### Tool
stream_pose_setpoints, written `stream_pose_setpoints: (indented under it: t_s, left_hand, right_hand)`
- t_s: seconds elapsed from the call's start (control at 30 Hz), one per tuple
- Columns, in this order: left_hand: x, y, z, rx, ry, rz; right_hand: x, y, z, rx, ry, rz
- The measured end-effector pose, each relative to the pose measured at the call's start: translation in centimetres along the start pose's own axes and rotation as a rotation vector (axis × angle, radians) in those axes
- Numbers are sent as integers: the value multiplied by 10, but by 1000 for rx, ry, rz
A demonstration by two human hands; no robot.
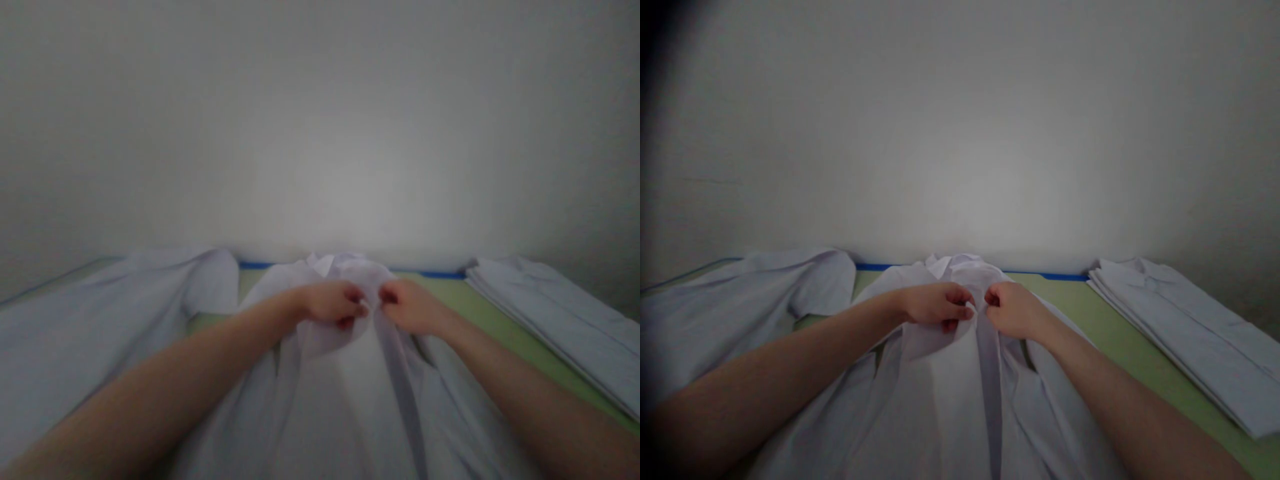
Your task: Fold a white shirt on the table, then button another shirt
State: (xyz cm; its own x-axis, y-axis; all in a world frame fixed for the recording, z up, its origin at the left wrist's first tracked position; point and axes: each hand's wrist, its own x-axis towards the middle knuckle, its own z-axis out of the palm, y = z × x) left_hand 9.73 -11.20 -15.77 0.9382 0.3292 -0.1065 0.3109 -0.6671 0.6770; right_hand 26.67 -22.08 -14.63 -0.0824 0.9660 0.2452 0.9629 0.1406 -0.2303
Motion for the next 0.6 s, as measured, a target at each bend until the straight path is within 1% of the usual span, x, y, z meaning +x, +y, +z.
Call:
stream_pose_setpoints:
  t_s: [0.07,0.1,0.23,0.33,0.5,0.6]
  left_hand:
    - [0,0,0,6,-4,2]
    - [0,1,0,8,-5,3]
    - [-1,3,0,37,-7,-6]
    - [-1,5,0,80,-6,-4]
    - [0,2,2,46,-2,10]
    - [1,1,3,16,16,-5]
  right_hand:
    - [-1,1,0,-90,10,24]
    - [-2,2,0,-130,-8,31]
    - [-5,7,3,-251,-170,28]
    - [-7,12,7,-305,-239,-5]
    - [-10,17,11,-361,-251,-53]
    - [-7,16,7,-307,-234,-70]
